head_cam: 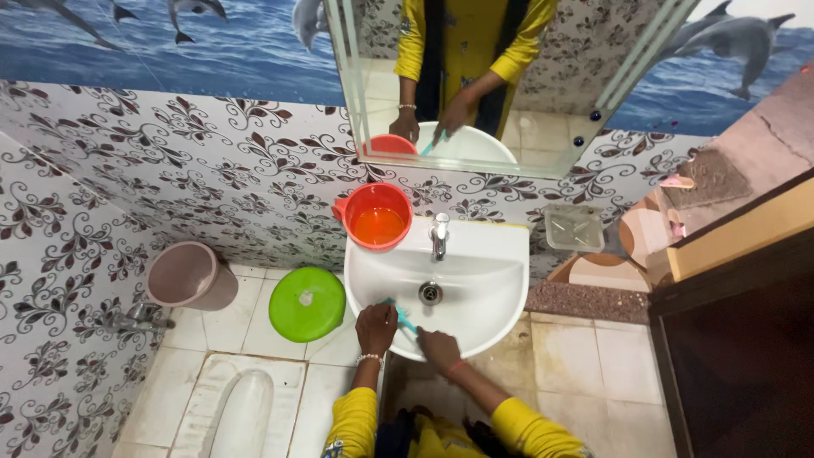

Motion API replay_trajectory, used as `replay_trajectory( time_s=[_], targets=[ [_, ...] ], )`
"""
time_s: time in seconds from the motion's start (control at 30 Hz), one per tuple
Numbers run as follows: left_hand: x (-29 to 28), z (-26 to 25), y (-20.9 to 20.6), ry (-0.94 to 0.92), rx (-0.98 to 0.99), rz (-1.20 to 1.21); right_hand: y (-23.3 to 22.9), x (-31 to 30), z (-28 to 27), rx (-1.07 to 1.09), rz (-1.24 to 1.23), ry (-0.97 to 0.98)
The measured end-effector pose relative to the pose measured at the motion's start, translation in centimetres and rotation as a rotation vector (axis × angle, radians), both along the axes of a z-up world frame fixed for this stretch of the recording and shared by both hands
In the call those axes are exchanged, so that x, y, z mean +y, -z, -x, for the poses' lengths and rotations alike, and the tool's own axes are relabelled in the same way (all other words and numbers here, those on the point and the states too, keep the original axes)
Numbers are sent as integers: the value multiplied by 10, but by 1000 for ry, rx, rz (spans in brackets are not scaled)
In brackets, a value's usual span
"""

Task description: The person scrubs the inside of a white bathroom sink with a blue brush. The person repeatedly scrubs the basin and faucet area while standing in front of the sink.

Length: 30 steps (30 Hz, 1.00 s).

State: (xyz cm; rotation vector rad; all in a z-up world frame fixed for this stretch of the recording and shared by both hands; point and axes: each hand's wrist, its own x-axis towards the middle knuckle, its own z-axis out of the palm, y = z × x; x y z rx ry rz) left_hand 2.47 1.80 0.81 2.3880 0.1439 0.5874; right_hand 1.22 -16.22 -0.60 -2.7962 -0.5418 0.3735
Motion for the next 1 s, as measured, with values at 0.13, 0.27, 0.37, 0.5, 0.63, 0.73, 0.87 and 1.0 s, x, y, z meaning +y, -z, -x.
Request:
replay_trajectory(
  time_s=[0.13, 0.27, 0.37, 0.5, 0.63, 0.73, 0.87, 1.0],
  targets=[
    [1, 1, 1, 9, 41, -57, -23, -83, -31, -86, 174, 36],
    [0, -4, 0, 1, 26, -83, -51, -154, -70, 51, 160, 253],
    [1, -1, 2, -8, 24, -77, -50, -140, -73, 146, 90, 289],
    [0, 2, 3, 7, 38, -57, -29, -59, -65, 257, -30, 166],
    [0, 0, -1, 1, 0, -7, -14, -1, -44, 168, -38, 152],
    [2, 1, 1, 11, -28, -53, -5, 0, -18, 208, -95, 150],
    [-1, 0, 4, 21, -15, -79, -13, -56, -18, 191, 114, 110],
    [1, 1, 4, 18, -35, -56, -33, -119, -51, 150, 147, 192]
  ],
)
